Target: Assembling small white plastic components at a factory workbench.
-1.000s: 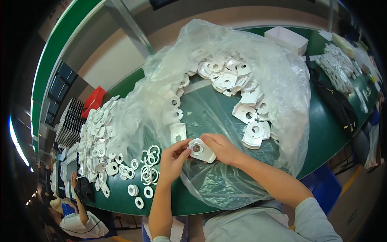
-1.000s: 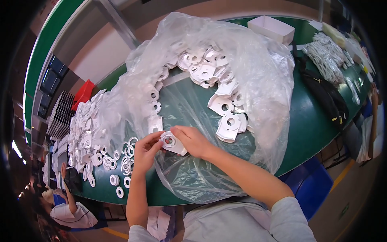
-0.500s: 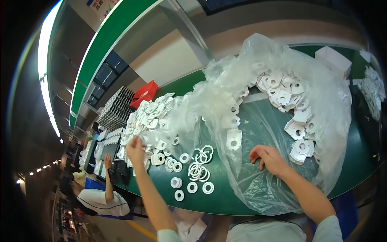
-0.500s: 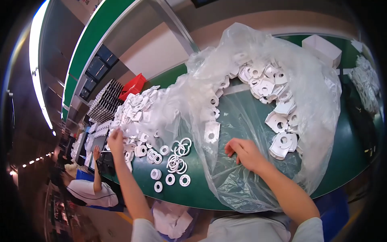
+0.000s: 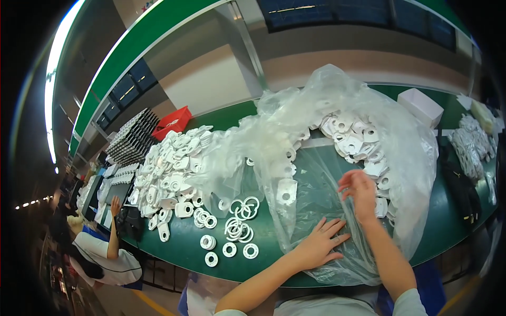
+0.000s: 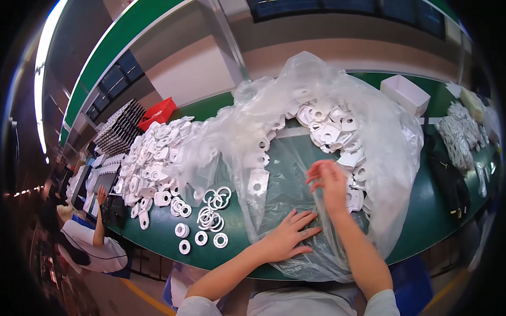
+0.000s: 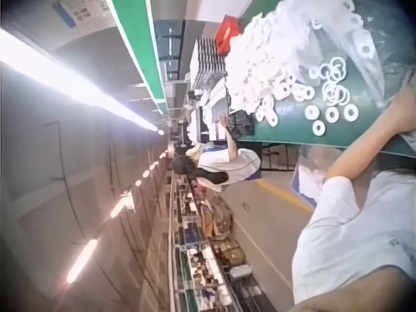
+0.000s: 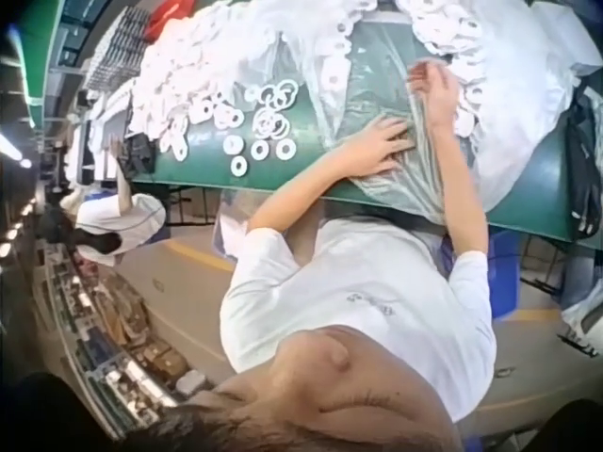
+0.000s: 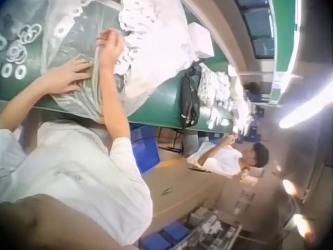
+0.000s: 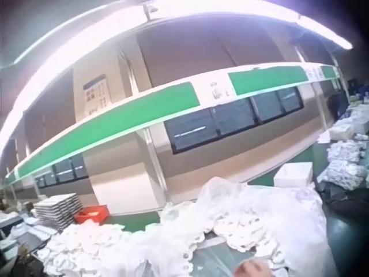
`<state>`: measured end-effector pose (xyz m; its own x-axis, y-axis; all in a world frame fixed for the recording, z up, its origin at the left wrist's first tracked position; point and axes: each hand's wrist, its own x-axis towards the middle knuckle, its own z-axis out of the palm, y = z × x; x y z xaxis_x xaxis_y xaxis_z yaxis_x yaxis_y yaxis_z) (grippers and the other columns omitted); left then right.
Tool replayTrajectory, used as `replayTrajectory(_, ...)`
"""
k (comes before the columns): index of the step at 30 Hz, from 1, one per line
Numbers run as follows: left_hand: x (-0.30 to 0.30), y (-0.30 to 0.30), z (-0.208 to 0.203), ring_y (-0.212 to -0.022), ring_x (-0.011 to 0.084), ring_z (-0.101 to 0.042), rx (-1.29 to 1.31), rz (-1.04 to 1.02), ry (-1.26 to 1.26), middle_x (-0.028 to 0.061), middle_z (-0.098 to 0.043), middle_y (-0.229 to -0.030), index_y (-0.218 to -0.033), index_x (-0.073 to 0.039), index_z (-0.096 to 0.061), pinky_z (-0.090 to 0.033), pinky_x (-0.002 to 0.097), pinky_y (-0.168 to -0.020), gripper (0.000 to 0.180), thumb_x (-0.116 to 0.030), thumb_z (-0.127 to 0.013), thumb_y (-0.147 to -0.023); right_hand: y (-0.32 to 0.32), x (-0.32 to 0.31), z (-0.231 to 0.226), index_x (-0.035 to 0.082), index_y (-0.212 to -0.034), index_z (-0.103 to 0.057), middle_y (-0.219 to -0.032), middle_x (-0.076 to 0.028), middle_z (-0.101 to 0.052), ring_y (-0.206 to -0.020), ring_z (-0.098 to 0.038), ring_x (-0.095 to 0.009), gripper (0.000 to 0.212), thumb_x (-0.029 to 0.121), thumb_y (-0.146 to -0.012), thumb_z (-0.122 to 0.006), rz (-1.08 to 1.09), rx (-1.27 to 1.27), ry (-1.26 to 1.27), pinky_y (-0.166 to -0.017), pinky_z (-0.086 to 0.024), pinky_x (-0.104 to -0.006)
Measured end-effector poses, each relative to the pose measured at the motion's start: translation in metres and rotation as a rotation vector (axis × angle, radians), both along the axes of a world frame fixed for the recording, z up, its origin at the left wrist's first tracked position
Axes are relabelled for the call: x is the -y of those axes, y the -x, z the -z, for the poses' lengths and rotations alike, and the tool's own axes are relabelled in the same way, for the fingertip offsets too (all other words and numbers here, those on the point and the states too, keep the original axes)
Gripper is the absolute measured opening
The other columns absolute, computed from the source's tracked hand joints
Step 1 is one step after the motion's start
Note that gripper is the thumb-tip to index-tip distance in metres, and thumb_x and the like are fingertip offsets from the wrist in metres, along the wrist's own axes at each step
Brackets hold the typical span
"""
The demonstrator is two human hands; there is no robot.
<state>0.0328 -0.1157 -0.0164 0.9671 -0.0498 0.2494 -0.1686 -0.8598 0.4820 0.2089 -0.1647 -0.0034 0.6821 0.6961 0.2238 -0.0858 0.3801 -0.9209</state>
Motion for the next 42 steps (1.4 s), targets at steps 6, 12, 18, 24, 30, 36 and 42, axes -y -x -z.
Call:
replayTrajectory(6,0.0,0.001,0.004,-0.132,0.0343,-0.028,-0.024,0.02,-0.098,0.0173,-0.032,-0.141,-0.132,-0.012,-0.045,-0.018,0.0513,-0.11,0.055,-0.035,-0.059,-0.084,-0.055,0.062,-0.064,0.002,-0.091,-0.06,-0.079,-0.006,-0.06,-0.068,-0.058,-0.016,0.013,0.014,-0.086,-0.057,0.125,0.447,0.349,-0.057,-0.046,-0.0247)
replayTrajectory(12,-0.018,0.009,-0.003,-0.124,0.0324,-0.04,0.039,0.014,-0.087,0.015,-0.044,-0.134,-0.123,-0.009,-0.054,-0.029,0.0461,-0.105,0.046,-0.029,-0.063,-0.082,-0.017,0.072,-0.024,0.004,-0.101,-0.063,-0.101,-0.012,-0.059,-0.095,-0.053,-0.032,0.037,0.024,-0.071,-0.073,0.05,1.476,0.746,-0.082,-0.044,-0.0404)
replayTrajectory(18,-0.052,0.078,-0.03,-0.085,0.0246,-0.063,0.295,-0.487,0.221,0.0114,-0.066,-0.095,-0.099,-0.001,-0.065,-0.049,0.0322,-0.076,0.021,-0.009,-0.065,-0.08,-0.013,0.083,-0.027,0.006,-0.103,-0.063,-0.116,-0.013,-0.056,-0.112,-0.048,-0.034,0.041,0.023,-0.068,-0.075,-0.077,1.338,0.767,-0.091,-0.042,-0.0419)
replayTrajectory(24,-0.132,0.199,-0.023,-0.075,0.0251,-0.062,0.322,-1.337,0.095,0.0116,-0.065,-0.086,-0.092,-0.002,-0.066,-0.049,0.0321,-0.066,0.018,-0.004,-0.066,-0.074,-0.02,0.093,-0.025,0.004,-0.092,-0.066,-0.111,-0.013,-0.059,-0.106,-0.053,-0.032,0.025,0.014,-0.071,-0.072,-0.067,1.342,0.655,-0.087,-0.044,-0.0389)
replayTrajectory(30,-0.166,0.197,-0.004,-0.096,0.0315,-0.055,0.034,-1.101,-0.142,0.0122,-0.06,-0.097,-0.087,-0.004,-0.065,-0.045,0.0395,-0.081,0.025,-0.009,-0.075,-0.064,-0.034,0.092,-0.042,0.001,-0.085,-0.067,-0.1,-0.013,-0.064,-0.092,-0.06,-0.031,0.016,0.012,-0.072,-0.07,-0.11,1.211,0.569,-0.08,-0.047,-0.0366)
replayTrajectory(36,-0.168,0.212,-0.016,-0.08,0.0292,-0.059,0.167,-1.044,-0.198,0.0126,-0.062,-0.087,-0.083,0.0,-0.064,-0.046,0.0357,-0.071,0.023,0.0,-0.072,-0.061,-0.058,0.092,-0.058,-0.002,-0.09,-0.067,-0.095,-0.011,-0.067,-0.084,-0.063,-0.021,0.018,0.007,-0.074,-0.069,-0.184,0.645,0.525,-0.077,-0.048,-0.0289)
replayTrajectory(42,-0.132,0.178,-0.06,-0.091,0.0212,-0.06,0.437,-1.026,-0.072,0.0118,-0.063,-0.104,-0.093,0.001,-0.065,-0.049,0.0258,-0.069,0.018,0.003,-0.065,-0.075,-0.027,0.071,-0.08,0.003,-0.094,-0.07,-0.105,-0.012,-0.062,-0.098,-0.058,-0.018,0.02,0.006,-0.075,-0.069,-0.182,0.516,0.335,-0.083,-0.045,-0.0282)
